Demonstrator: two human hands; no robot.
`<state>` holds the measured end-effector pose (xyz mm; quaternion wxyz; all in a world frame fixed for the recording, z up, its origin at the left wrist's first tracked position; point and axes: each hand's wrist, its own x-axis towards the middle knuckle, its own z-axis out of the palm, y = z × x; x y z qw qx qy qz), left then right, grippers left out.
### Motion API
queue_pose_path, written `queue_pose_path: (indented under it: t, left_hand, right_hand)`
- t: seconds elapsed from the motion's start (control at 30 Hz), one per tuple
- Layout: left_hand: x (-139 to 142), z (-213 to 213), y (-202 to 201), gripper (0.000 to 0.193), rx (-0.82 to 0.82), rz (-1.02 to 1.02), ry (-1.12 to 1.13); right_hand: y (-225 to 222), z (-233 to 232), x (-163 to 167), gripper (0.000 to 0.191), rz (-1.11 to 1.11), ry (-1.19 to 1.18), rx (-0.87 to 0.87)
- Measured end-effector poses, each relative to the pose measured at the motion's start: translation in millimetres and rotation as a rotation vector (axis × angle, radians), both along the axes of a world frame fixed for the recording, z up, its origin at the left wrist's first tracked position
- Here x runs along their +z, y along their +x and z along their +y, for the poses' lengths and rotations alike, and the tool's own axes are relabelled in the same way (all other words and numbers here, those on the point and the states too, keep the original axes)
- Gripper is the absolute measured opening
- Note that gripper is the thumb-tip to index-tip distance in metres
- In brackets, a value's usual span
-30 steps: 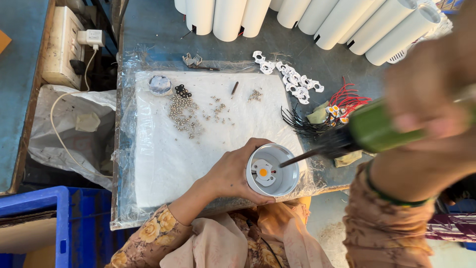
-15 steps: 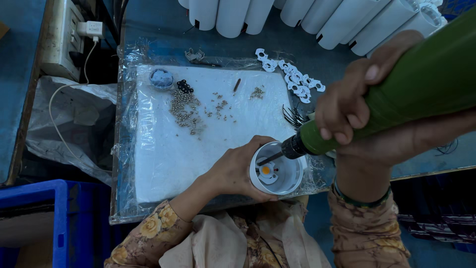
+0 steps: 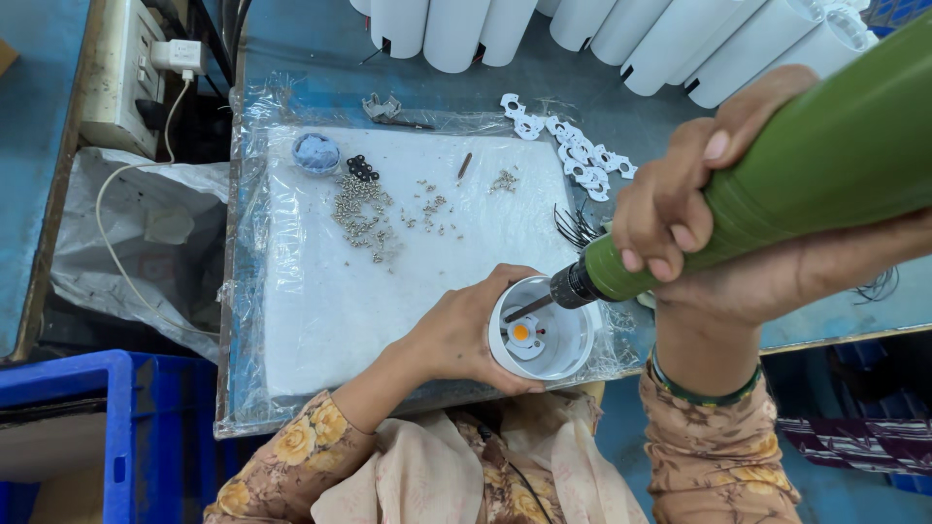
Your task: The person assembles LED light fixtures by inserting LED modules into white cylindrical housings, securing them with screws using a power screwdriver, and connecting wires. The person repeats this process for multiple units.
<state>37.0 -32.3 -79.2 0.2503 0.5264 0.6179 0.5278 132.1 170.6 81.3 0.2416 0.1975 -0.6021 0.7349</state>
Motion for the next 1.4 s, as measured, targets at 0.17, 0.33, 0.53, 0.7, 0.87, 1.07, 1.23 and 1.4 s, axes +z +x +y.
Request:
queue_pose_path:
  t: [0.17, 0.33, 0.53, 0.7, 0.87, 1.07, 1.23, 1.4]
  left_hand:
    - [0, 1, 0, 0.107, -0.002, 0.023, 0.017]
    - [0, 3, -1, 0.108, -0.016, 0.007, -0.005]
    - [1, 2, -3, 0.107, -0.006, 0.009, 0.005]
    - [0, 3, -3, 0.106, -0.003, 0.030, 0.026]
    - [-2, 2, -5, 0.106, -0.017, -0.020, -0.007]
    - [-3, 2, -7, 0.106, -0.009, -0.020, 0.030]
    - [-3, 1, -9, 0.106, -0.018, -0.025, 0.030]
    - [-4, 0, -9, 0.106, -0.011, -0.023, 0.022]
  right_hand:
    - [-5, 0, 1, 0.092, 0.003, -0.019, 0.091]
    - [-4, 3, -4, 0.098, -0.092, -0.032, 0.148]
    - [-2, 11, -11, 0.101, -0.152, -0.050, 0.222]
    - [2, 13, -6, 0.096, -0.160, -0.049, 0.292]
    - [8, 19, -3, 0.085, -0.243, 0.009, 0.260]
    - [7, 7, -1, 0.084, -0.285, 0.061, 0.201]
    - [-10, -18, 28, 0.083, -0.338, 0.068, 0.229]
    - [-5, -11, 39, 0.071, -0.563, 0.118, 0.256]
